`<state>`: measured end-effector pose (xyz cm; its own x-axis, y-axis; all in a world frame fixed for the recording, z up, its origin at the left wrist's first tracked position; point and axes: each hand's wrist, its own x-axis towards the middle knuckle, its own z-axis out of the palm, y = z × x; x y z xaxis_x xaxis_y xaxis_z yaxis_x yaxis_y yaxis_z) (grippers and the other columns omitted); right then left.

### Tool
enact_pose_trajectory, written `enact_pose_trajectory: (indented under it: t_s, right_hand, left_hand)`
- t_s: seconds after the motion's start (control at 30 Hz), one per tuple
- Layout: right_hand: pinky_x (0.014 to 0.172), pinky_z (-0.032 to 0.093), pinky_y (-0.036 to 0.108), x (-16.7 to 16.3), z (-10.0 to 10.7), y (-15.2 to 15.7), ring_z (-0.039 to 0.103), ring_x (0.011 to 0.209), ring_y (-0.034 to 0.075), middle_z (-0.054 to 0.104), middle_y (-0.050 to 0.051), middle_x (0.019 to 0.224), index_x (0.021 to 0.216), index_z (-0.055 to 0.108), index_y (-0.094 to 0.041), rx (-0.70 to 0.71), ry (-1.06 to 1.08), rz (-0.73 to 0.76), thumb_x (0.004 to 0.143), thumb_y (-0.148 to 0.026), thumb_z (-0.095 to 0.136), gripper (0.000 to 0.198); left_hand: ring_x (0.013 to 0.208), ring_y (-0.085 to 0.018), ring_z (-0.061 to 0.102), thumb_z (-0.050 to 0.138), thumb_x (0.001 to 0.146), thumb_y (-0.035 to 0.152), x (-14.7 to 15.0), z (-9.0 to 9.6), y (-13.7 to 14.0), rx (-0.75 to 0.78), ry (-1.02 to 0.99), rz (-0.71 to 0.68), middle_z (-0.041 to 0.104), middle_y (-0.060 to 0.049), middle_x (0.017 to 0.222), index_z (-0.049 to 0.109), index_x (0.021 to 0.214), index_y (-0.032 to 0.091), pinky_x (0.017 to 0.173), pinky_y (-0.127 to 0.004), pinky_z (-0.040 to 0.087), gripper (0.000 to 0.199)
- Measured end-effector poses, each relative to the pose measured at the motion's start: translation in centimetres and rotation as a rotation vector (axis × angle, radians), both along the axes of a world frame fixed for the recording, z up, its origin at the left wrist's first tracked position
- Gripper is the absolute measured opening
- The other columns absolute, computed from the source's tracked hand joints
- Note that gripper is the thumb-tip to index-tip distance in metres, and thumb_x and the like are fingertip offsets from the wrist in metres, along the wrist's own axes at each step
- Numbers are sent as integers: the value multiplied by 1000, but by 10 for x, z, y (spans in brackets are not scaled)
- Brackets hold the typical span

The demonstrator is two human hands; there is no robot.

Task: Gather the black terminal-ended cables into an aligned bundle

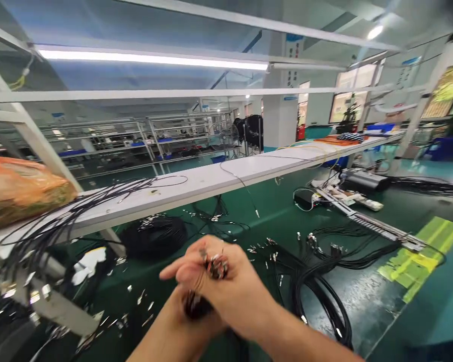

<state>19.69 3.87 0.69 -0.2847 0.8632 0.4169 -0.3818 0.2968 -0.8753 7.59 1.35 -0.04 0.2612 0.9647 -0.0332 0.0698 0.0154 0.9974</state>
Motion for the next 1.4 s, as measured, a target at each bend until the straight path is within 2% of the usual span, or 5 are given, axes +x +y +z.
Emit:
enact_pose_trajectory:
  t_s: [0.23, 0.43, 0.9, 1.2, 1.4]
  right_hand:
    - [112, 26, 36, 88, -15, 33, 38, 134, 22, 45, 0, 146, 147, 31, -37, 149, -280, -30, 64, -37, 87, 100]
    - [64, 45, 30, 116, -109, 16, 59, 63, 16, 62, 0, 66, 88, 66, -17, -205, -497, 132, 92, -42, 55, 28]
    - [43, 18, 23, 134, -89, 40, 25, 43, 7, 27, -10, 46, 72, 59, -18, -397, -431, 5, 85, -60, 57, 44]
    - [42, 20, 23, 93, -133, 49, 30, 44, 7, 38, -8, 53, 74, 60, -16, -384, -495, 110, 78, -58, 63, 42]
    - [46, 26, 24, 92, -132, 71, 39, 48, 11, 43, -7, 57, 100, 58, -19, -333, -528, 12, 89, -57, 47, 42]
  left_hand:
    - [39, -2, 29, 62, 87, 42, 26, 43, 31, 1, -10, 11, 50, 5, 46, 66, 77, 16, 43, -18, 20, 29]
    - [35, 4, 27, 64, 88, 33, 35, 67, 53, 79, -245, 123, 63, 1, 73, 69, 84, 14, 37, -12, 23, 20]
    - [41, -6, 32, 53, 92, 46, 67, 34, 65, 136, -13, 242, 53, 5, 43, 72, 99, 18, 50, -21, 31, 35]
    - [32, -6, 34, 76, 68, 54, 47, -86, 84, -94, -1, 253, 47, 6, 35, 60, 52, 13, 38, -21, 20, 46]
    - [40, -3, 19, 61, 84, 54, 25, -3, 68, -16, -227, 278, 38, 10, 43, 65, 73, 13, 44, -19, 21, 43]
